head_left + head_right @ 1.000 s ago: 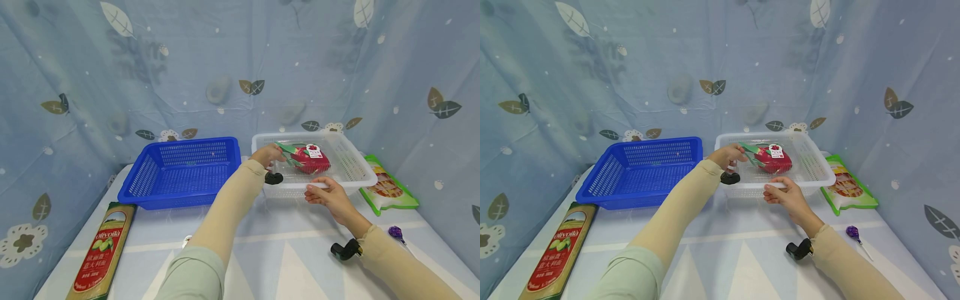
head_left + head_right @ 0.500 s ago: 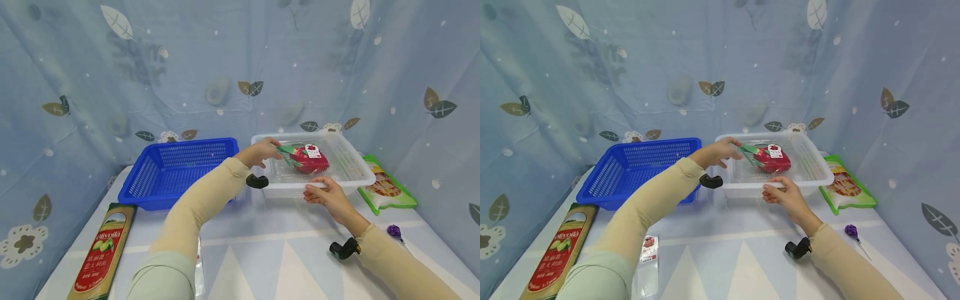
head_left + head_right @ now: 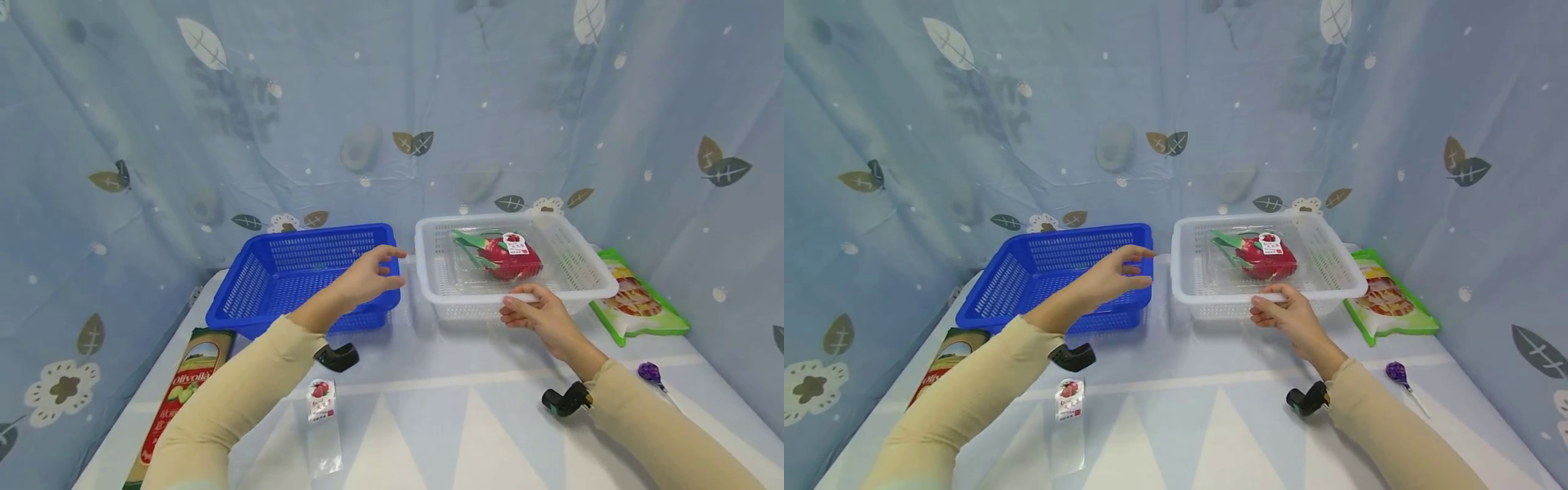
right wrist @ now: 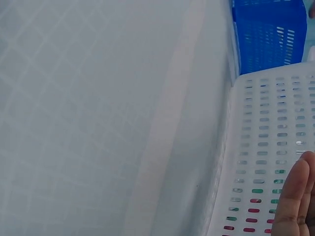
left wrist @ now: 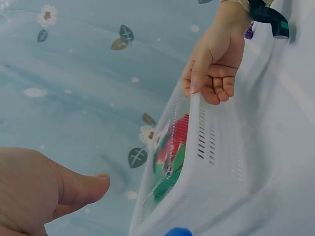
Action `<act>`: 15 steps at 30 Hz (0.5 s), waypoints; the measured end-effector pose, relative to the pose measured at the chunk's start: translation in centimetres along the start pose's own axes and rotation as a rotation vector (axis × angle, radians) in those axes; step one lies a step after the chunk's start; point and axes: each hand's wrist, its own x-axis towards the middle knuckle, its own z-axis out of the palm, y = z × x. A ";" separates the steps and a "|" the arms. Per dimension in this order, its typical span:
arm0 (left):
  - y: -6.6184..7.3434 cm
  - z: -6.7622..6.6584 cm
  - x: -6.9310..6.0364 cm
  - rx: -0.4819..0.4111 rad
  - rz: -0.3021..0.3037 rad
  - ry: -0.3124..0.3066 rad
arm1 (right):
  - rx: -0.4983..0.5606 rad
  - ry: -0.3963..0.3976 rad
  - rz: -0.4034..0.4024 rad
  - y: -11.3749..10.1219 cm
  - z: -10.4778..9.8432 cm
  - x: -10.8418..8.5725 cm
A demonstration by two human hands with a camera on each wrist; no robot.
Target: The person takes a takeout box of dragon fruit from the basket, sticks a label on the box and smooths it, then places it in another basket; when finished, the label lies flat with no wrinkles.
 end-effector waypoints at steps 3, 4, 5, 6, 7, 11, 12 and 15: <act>-1.6 -0.8 -2.7 0.006 0.016 0.057 | -0.003 -0.003 0.007 0.1 0.0 0.2; -2.1 -1.1 -3.6 0.019 0.023 0.082 | -0.002 -0.001 0.008 0.1 0.1 0.3; -2.8 -1.2 -4.4 0.034 0.028 0.109 | -0.001 0.004 0.010 0.1 0.0 0.2; -3.4 -1.4 -5.2 0.048 0.031 0.138 | 0.002 0.008 0.011 0.2 0.0 0.2; -4.1 -1.5 -6.0 0.062 0.031 0.170 | 0.004 0.011 0.010 0.2 0.0 0.2; -7.5 -1.8 -9.1 0.155 0.092 0.310 | 0.024 0.030 -0.029 0.4 0.0 0.2; -8.2 -1.8 -9.8 0.180 0.109 0.345 | 0.023 0.036 -0.047 0.4 0.0 0.2; -9.7 -1.8 -11.8 0.270 0.133 0.449 | -0.015 0.056 -0.103 0.6 0.0 -0.2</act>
